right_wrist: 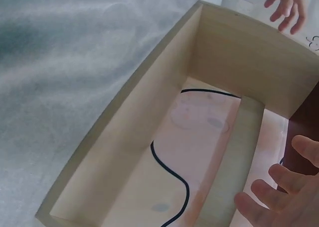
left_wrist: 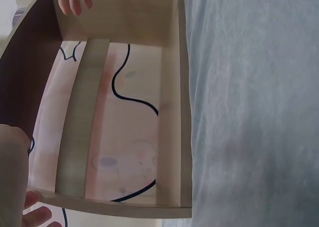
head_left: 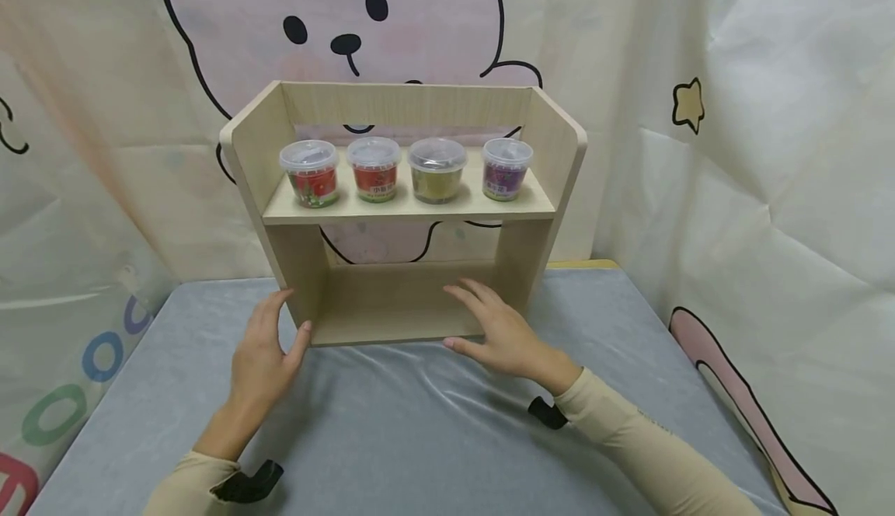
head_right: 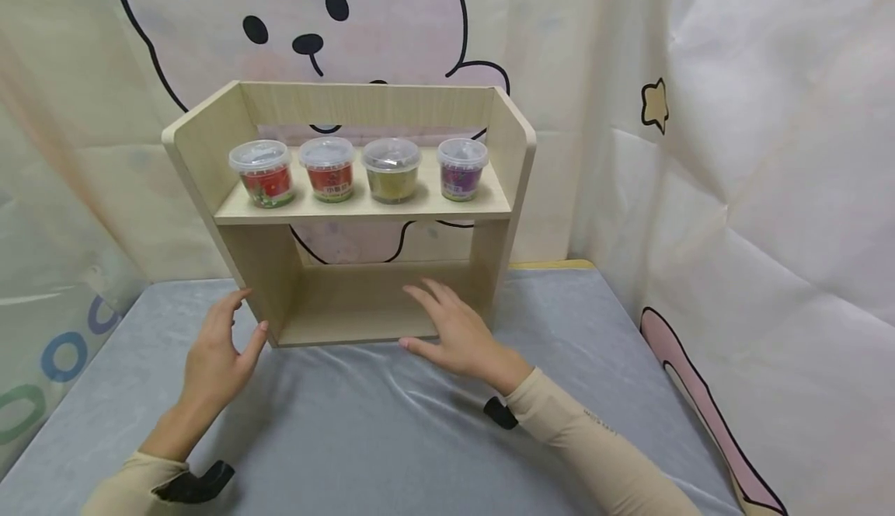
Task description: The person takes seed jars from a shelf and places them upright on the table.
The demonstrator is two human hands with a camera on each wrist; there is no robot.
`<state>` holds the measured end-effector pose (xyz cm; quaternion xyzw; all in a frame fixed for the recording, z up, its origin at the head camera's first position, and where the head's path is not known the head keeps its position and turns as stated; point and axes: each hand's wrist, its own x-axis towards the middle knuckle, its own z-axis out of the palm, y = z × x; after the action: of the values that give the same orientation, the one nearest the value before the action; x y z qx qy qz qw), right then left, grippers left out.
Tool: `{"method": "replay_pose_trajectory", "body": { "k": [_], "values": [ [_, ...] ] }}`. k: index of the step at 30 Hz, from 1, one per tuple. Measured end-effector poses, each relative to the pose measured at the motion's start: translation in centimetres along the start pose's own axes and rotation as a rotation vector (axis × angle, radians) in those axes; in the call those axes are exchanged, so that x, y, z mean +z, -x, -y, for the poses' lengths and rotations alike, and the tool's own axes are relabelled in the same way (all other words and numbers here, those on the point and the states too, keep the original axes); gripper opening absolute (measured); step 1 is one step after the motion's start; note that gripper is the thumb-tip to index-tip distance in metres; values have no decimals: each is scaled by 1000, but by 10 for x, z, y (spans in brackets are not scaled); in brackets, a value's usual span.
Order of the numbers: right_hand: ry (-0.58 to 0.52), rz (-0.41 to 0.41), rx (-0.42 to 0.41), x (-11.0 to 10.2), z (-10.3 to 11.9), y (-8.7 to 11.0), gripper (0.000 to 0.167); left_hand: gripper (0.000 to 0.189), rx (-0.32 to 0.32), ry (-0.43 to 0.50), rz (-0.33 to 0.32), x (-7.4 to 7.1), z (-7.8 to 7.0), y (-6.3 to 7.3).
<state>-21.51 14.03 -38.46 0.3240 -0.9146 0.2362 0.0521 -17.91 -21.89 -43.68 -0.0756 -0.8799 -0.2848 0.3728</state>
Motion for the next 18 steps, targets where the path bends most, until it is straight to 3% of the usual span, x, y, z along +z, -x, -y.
{"method": "replay_pose_trajectory", "body": {
  "k": [5,9,14,18],
  "values": [
    [-43,7,-26,-7,7,-2,75,52,-27,18,-32,-4,4,-6],
    [-59,22,-38,-15,13,-2,75,52,-85,42,-45,-7,7,-13],
    [-86,33,-50,-23,22,-3,75,52,-174,82,-22,-10,13,-22],
    [-112,52,-63,-27,27,-4,75,52,-204,100,16,-10,17,-30]
  ]
}}
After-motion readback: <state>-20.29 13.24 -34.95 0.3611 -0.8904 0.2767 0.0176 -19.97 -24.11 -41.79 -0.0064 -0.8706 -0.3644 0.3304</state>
